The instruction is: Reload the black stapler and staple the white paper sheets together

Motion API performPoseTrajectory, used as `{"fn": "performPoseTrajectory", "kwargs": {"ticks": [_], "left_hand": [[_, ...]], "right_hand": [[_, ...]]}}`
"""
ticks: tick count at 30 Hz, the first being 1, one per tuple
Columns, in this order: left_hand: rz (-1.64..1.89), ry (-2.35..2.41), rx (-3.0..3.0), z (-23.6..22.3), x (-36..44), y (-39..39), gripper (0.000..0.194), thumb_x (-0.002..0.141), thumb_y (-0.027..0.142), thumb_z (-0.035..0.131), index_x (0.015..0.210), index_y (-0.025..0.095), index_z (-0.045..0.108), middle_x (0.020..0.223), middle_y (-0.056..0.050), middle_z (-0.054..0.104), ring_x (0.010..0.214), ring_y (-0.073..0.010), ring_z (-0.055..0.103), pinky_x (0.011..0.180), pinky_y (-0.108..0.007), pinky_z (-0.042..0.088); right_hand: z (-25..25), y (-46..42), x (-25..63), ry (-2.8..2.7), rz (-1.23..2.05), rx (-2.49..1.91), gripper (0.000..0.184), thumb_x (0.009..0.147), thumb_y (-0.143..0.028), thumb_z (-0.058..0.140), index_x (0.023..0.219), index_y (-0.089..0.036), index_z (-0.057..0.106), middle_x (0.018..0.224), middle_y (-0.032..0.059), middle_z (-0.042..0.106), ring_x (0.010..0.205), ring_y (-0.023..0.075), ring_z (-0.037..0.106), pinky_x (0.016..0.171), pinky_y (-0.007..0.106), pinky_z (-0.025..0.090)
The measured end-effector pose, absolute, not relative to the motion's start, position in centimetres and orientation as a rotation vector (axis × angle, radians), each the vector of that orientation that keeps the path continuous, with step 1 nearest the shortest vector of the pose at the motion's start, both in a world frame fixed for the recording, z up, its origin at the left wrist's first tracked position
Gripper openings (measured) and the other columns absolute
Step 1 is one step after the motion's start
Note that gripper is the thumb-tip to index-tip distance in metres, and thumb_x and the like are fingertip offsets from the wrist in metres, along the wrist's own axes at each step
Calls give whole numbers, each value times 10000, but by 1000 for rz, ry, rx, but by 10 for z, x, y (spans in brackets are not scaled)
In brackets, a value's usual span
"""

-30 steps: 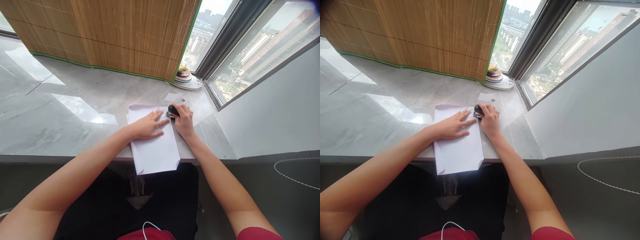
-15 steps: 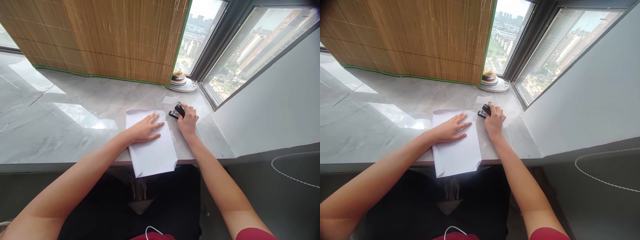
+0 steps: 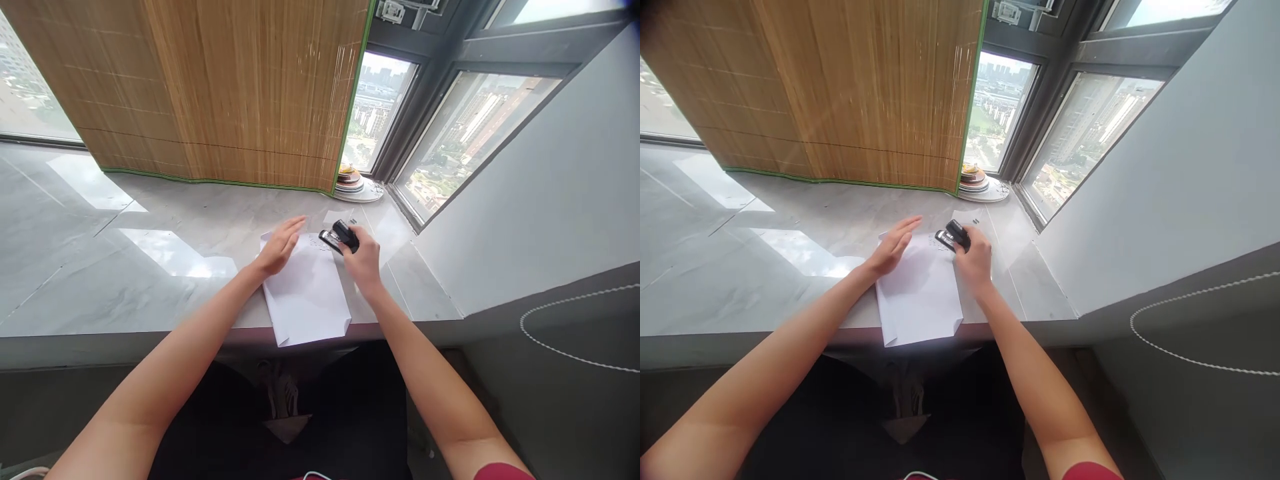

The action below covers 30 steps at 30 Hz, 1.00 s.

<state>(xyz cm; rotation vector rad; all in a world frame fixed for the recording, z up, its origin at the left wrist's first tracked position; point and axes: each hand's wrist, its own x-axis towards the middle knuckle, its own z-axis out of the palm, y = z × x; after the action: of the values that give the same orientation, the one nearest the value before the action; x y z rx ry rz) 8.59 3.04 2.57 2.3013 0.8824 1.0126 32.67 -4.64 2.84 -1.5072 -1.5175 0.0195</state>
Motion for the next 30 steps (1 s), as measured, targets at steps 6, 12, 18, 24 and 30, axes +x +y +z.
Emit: {"fn": "performPoseTrajectory", "kwargs": {"ticks": [6, 12, 18, 24, 30], "left_hand": [[1669, 1182, 1360, 23, 59, 60, 520, 1129, 524, 428, 775, 223, 660, 936, -100, 721, 939, -226, 662, 912, -367, 508], [1719, 873, 921, 20, 41, 75, 578, 1142, 446, 453, 620, 238, 322, 641, 16, 337, 605, -143, 407, 676, -324, 400], [1678, 713, 656, 28, 36, 71, 577, 1129, 353, 477, 622, 226, 233, 599, 28, 285, 530, -120, 323, 563, -292, 331], [1637, 545, 530, 32, 29, 67, 643, 1035, 361, 633, 638, 215, 149, 548, 37, 251, 484, -101, 320, 508, -262, 326], [1624, 517, 553, 30, 28, 69, 619, 1017, 335, 620, 639, 208, 147, 542, 38, 246, 480, -92, 313, 484, -255, 301]], "right_hand": [[19, -58, 244, -1758, 243, -1499, 368, 878, -84, 667, 1189, -265, 740, 1163, 93, 804, 1074, 316, 738, 957, 463, 589], [21, -44, 269, -1814, 118, -1446, 290, 959, -349, 756, 1226, -241, 722, 1138, 104, 779, 1046, 292, 693, 899, 401, 538], [27, -22, 407, -1729, -43, -2033, 393, 961, -251, 546, 569, -248, 520, 604, 21, 527, 632, 198, 462, 653, 339, 310], [5, -24, 444, -1701, 13, -2192, 397, 966, -242, 520, 572, -244, 470, 591, 32, 522, 612, 197, 432, 644, 331, 278], [3, -24, 441, -1710, 5, -2172, 413, 993, -282, 526, 589, -249, 446, 625, 52, 575, 664, 223, 508, 668, 344, 301]]}}
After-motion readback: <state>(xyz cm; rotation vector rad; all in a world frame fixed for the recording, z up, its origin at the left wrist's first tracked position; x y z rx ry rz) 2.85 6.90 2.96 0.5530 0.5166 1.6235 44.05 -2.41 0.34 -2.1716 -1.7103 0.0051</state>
